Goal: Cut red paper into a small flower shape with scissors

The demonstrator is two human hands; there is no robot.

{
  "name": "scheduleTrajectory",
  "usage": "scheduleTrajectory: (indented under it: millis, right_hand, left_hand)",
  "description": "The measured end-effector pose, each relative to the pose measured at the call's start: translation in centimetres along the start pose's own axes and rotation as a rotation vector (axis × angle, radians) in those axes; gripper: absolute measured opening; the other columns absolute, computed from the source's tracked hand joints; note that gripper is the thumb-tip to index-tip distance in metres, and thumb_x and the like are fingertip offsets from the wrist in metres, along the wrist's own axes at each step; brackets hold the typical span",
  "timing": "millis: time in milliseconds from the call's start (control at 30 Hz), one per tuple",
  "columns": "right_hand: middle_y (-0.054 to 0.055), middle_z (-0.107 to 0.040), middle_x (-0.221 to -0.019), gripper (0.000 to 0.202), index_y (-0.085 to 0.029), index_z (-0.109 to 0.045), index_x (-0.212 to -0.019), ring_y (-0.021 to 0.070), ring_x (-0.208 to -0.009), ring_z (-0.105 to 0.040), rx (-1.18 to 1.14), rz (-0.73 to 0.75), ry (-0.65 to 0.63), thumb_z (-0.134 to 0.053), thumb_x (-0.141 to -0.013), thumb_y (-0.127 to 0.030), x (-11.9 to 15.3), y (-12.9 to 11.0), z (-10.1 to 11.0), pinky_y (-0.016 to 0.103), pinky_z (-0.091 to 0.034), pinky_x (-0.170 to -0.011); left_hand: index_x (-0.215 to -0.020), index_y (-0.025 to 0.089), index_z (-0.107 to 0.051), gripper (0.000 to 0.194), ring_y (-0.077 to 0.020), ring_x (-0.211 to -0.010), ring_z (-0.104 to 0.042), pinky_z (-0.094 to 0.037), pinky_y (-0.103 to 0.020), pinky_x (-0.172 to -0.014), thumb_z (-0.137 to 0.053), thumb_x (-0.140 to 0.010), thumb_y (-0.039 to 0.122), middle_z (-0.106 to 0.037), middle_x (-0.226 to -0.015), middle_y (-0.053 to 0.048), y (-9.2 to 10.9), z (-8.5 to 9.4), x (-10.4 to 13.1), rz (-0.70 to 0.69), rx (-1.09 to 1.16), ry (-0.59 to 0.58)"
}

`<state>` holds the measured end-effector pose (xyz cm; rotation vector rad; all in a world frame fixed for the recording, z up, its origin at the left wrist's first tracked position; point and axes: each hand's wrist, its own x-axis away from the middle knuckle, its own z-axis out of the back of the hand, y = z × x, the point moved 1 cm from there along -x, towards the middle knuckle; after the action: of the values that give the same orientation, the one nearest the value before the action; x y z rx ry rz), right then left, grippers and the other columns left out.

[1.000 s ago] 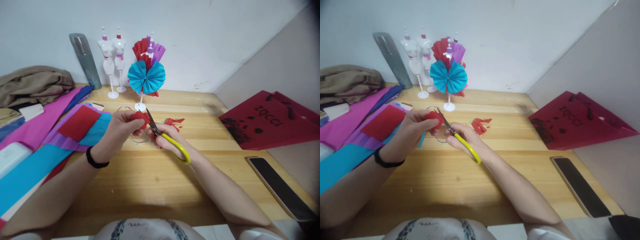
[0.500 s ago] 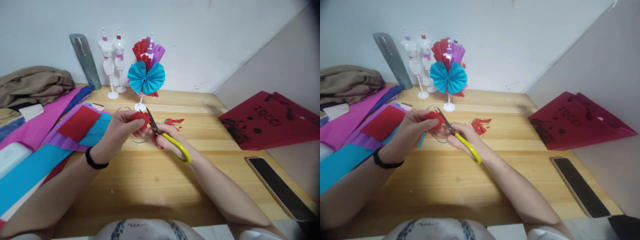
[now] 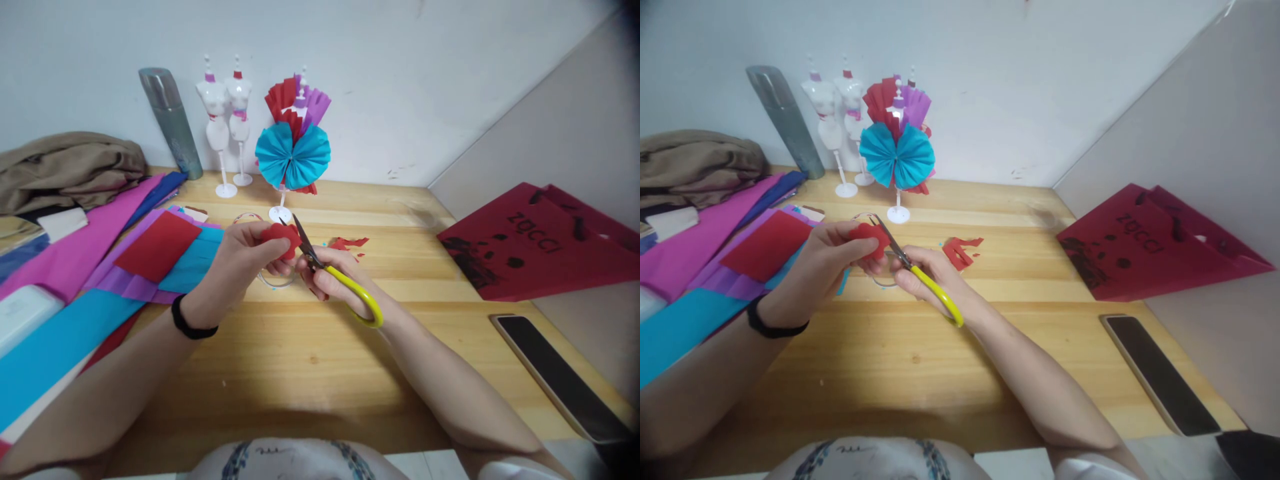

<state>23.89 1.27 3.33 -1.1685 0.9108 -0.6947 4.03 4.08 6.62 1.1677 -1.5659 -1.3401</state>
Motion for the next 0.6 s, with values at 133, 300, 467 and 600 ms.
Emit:
scheduleTrajectory:
  millis: [133,300,467,600]
  right_hand:
    - [-0.005,-0.051,-0.071,0.058,-0.022,-0.059,-0.091,0.0112,-0.056,-0.043,-0.005,-0.01,-0.005,-0.072,-0.098,-0.077,-0.03,-0.2,-0.04,0.027,-0.034,-0.051]
    - [-0.005,-0.05,-0.069,0.059,-0.021,-0.059,-0.091,0.0106,-0.054,-0.042,-0.005,-0.04,-0.021,-0.072,-0.097,-0.078,0.01,-0.33,0.05,0.026,-0.034,-0.049]
    - [-0.006,-0.05,-0.069,0.061,-0.02,-0.062,-0.093,0.0102,-0.052,-0.045,-0.004,-0.086,-0.012,-0.074,-0.095,-0.08,0.08,-0.41,0.13,0.025,-0.035,-0.046]
    - [-0.006,-0.048,-0.068,0.062,-0.021,-0.061,-0.09,0.0095,-0.051,-0.044,-0.003,-0.109,-0.017,-0.074,-0.093,-0.081,0.12,-0.46,0.19,0.025,-0.034,-0.046]
  left_hand:
    - [-0.063,0.017,-0.075,0.013,-0.0136,-0.054,-0.069,-0.056,-0.021,-0.054,-0.082,-0.069,0.027,-0.075,-0.061,-0.003,0.1,0.01,0.02,0.004,-0.016,-0.002]
    - [-0.062,0.017,-0.075,0.014,-0.0137,-0.055,-0.068,-0.055,-0.022,-0.054,-0.081,-0.069,0.027,-0.075,-0.06,-0.003,0.28,0.06,0.05,-0.011,-0.029,-0.005]
    - [-0.061,0.017,-0.075,0.013,-0.012,-0.053,-0.067,-0.054,-0.02,-0.053,-0.08,-0.069,0.026,-0.074,-0.058,-0.002,0.25,0.06,0.0,-0.01,-0.024,-0.008]
    - [-0.062,0.017,-0.076,0.011,-0.0115,-0.052,-0.066,-0.054,-0.019,-0.052,-0.08,-0.068,0.025,-0.074,-0.058,-0.001,0.21,0.05,-0.03,0.001,-0.016,-0.017]
